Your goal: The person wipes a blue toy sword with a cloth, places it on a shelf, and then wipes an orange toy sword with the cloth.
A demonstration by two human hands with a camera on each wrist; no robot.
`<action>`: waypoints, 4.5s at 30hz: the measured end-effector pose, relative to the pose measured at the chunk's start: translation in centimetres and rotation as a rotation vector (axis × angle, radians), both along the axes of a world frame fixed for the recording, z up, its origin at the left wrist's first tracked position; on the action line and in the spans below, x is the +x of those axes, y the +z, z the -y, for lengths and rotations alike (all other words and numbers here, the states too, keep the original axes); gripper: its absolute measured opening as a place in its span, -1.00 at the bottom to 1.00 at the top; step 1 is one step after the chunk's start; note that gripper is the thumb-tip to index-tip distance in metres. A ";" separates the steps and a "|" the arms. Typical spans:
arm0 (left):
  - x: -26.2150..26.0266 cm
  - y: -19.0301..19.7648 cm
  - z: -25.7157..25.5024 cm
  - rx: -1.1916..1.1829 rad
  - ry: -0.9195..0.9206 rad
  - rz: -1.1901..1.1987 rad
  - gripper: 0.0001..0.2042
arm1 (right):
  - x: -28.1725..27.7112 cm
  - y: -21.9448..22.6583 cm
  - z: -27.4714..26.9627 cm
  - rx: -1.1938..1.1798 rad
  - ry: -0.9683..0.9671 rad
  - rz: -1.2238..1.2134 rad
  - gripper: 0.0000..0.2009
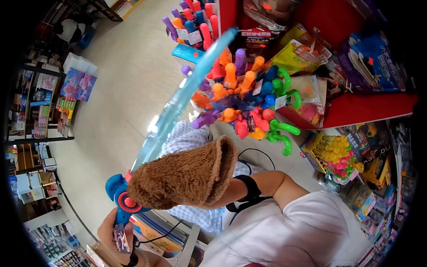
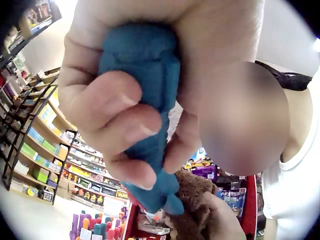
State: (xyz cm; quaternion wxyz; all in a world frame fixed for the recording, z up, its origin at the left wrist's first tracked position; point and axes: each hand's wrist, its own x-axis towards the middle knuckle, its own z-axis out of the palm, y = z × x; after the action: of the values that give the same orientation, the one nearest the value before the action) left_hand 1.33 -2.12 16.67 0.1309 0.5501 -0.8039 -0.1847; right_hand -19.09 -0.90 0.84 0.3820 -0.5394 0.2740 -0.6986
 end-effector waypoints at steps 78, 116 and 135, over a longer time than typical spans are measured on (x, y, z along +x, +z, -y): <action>-24.4 -21.0 16.5 -0.042 -0.754 -0.199 -0.81 | -13.6 1.1 -3.8 0.558 -0.603 0.760 -0.62; 13.1 -13.0 0.2 -0.072 0.664 -0.694 -0.54 | 16.3 6.1 10.5 0.328 0.570 -0.118 -0.63; 12.6 -17.5 11.7 -0.019 0.320 -0.979 -0.65 | 16.9 0.9 19.6 0.581 0.262 0.080 -0.66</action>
State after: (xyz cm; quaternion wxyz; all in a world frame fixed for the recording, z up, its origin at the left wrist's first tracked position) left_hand 13.91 -13.86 -0.83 0.5232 0.5142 -0.5559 -0.3909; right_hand -2.20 -20.54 1.76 0.6172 -0.4104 0.3752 -0.5566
